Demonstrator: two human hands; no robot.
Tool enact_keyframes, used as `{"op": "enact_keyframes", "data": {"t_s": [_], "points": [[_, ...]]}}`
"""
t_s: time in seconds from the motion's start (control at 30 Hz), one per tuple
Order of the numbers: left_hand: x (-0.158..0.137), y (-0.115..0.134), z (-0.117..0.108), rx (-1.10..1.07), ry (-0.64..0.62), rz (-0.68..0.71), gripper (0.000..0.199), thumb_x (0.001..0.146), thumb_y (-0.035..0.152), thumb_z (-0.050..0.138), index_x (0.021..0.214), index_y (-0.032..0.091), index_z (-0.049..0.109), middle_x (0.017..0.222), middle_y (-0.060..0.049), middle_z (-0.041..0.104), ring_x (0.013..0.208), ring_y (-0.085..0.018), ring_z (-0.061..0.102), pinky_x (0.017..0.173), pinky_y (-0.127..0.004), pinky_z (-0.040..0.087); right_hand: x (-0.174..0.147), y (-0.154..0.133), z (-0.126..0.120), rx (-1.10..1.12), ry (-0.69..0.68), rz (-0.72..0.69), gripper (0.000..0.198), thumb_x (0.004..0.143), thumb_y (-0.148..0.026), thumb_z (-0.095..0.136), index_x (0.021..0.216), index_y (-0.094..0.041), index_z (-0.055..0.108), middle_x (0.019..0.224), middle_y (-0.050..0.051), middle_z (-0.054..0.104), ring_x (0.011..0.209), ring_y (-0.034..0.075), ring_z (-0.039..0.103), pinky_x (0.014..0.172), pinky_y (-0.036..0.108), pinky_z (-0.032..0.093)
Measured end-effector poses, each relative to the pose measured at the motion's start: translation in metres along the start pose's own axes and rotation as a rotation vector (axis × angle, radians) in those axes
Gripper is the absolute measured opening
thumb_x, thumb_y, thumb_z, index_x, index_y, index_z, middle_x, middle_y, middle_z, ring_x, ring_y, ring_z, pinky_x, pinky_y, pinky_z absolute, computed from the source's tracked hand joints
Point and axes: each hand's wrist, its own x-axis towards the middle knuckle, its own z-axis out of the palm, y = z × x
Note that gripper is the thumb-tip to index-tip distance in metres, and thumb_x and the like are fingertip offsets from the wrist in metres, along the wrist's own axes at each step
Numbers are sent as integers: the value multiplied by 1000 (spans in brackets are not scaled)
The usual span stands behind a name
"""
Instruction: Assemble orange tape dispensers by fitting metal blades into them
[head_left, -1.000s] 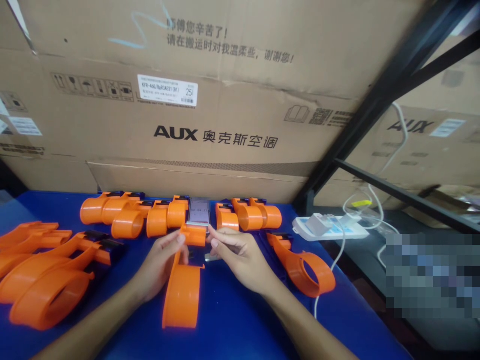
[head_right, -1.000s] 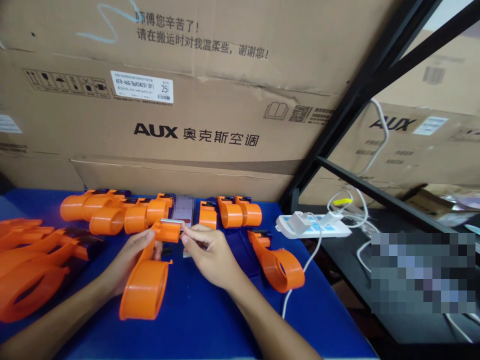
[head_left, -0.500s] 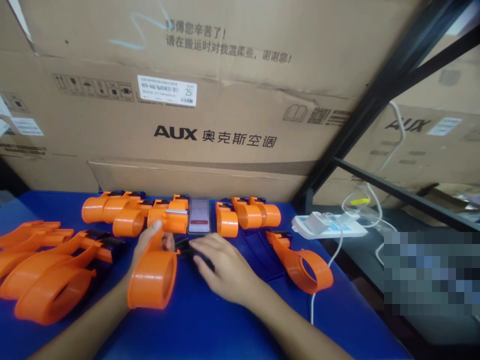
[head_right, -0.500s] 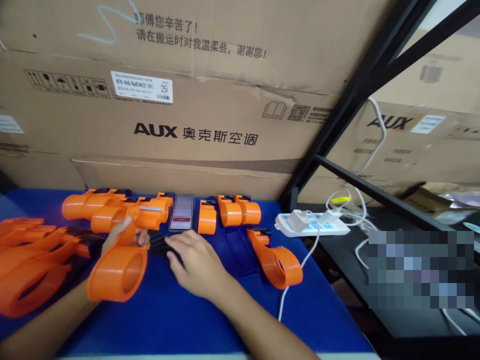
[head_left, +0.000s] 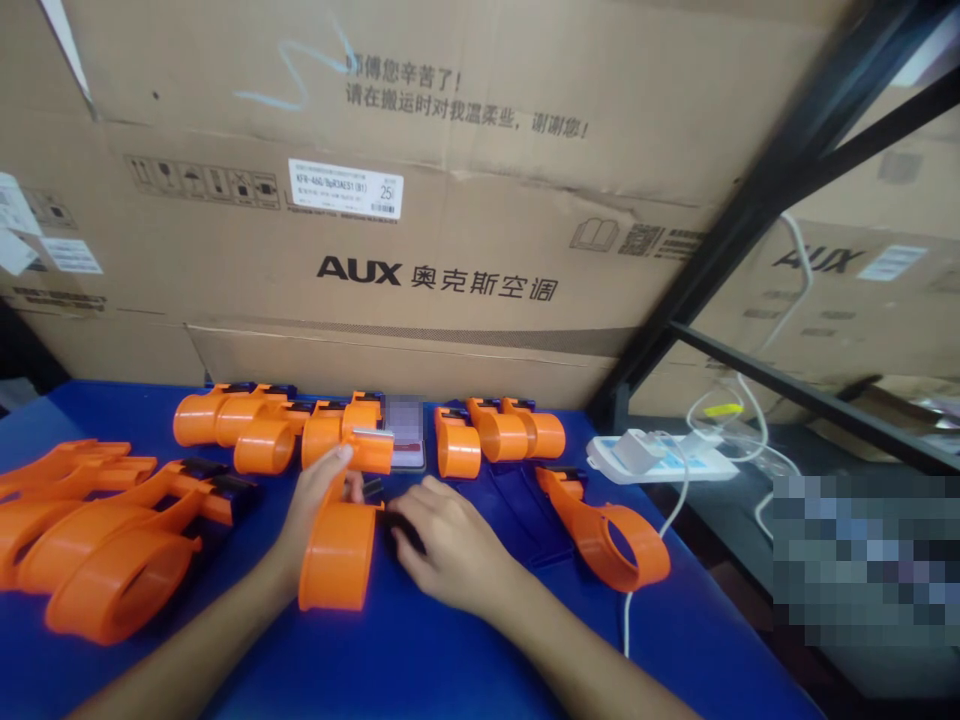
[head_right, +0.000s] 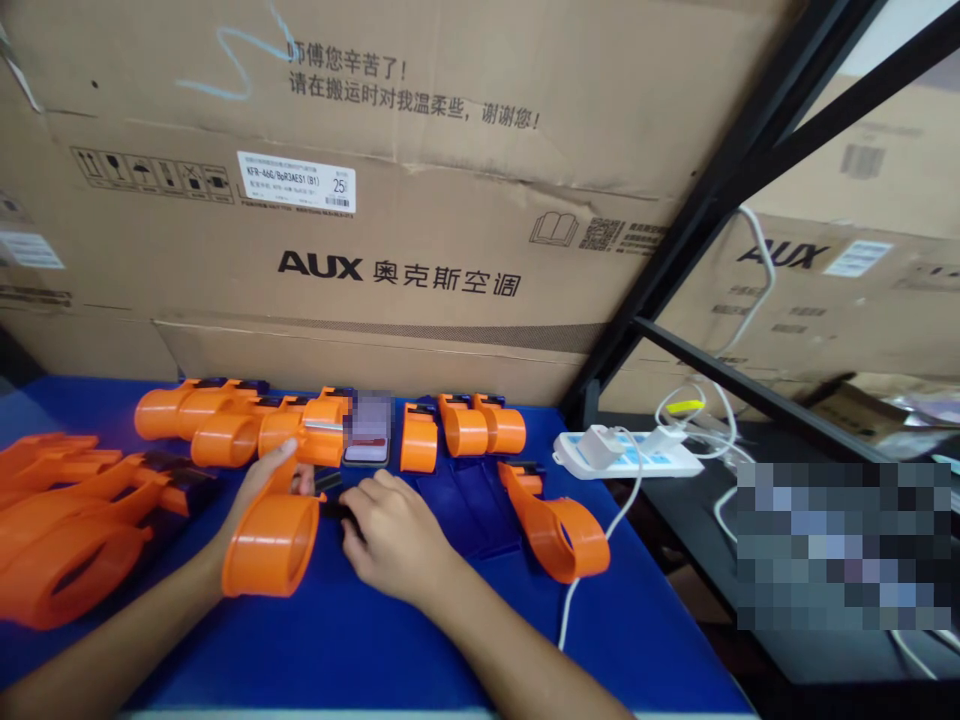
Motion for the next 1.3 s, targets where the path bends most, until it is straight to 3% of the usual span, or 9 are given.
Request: {"op": "enact_keyframes", "data": {"t_s": [0.17,0.27,0.37,0.57,0.7,0.9,1.07,1.2,1.3], "points": [[-3,-2,6,108,24,27,55,88,62,63,57,16,60,54,-1,56,48,-12,49,50,-24,39,-3,-1,-20,156,432,153,18,93,-18,58,109,-22,65,99,9,72,87,23,67,80,37,56],[-6,-3,12,112,-14,23,44,86,57,68,67,17,63,59,-1,60,51,-13,52,52,-24,40,-3,0,-27,200,516,177,20,95,-21,59,114,-24,66,101,8,74,83,22,69,79,37,59],[-10,-4,19,156,-94,46,33,86,51,71,88,18,69,65,0,64,56,-15,56,57,-25,44,-3,1,-26,224,485,137,23,96,-21,59,118,-25,67,107,8,74,87,23,71,82,39,61],[-15,-3,22,233,-208,23,42,88,52,70,114,18,69,67,-1,65,59,-17,60,60,-26,47,-2,1,-19,281,469,87,23,98,-19,58,118,-26,68,116,10,70,99,24,71,89,41,61],[-17,-3,23,239,-241,17,41,89,52,68,112,18,68,69,-1,66,60,-16,60,60,-26,47,-2,2,-18,301,464,87,21,98,-18,58,115,-24,69,112,10,68,98,22,70,83,37,62],[-20,-3,26,179,-295,-31,39,89,49,70,110,18,67,72,-2,67,61,-15,61,59,-23,48,-3,5,-19,341,373,26,23,98,-18,59,118,-25,69,114,9,70,106,23,69,95,39,58],[-20,-11,27,132,-296,-134,36,88,52,70,100,18,64,66,0,66,51,-14,60,52,-24,49,-4,1,-31,394,240,-31,26,97,-19,57,120,-23,68,118,10,68,98,20,70,81,31,59],[-20,-12,28,7,-206,-235,36,85,51,74,96,19,61,59,2,63,47,-13,57,49,-24,48,-7,9,-56,171,384,190,18,96,-18,51,97,-20,68,94,7,72,84,20,68,75,31,53],[-21,-10,29,-35,-162,-281,35,85,51,74,91,20,59,59,3,62,45,-13,55,47,-24,47,-13,24,-77,-118,151,509,14,91,-21,55,80,-19,65,78,5,70,71,20,65,62,29,43]]}}
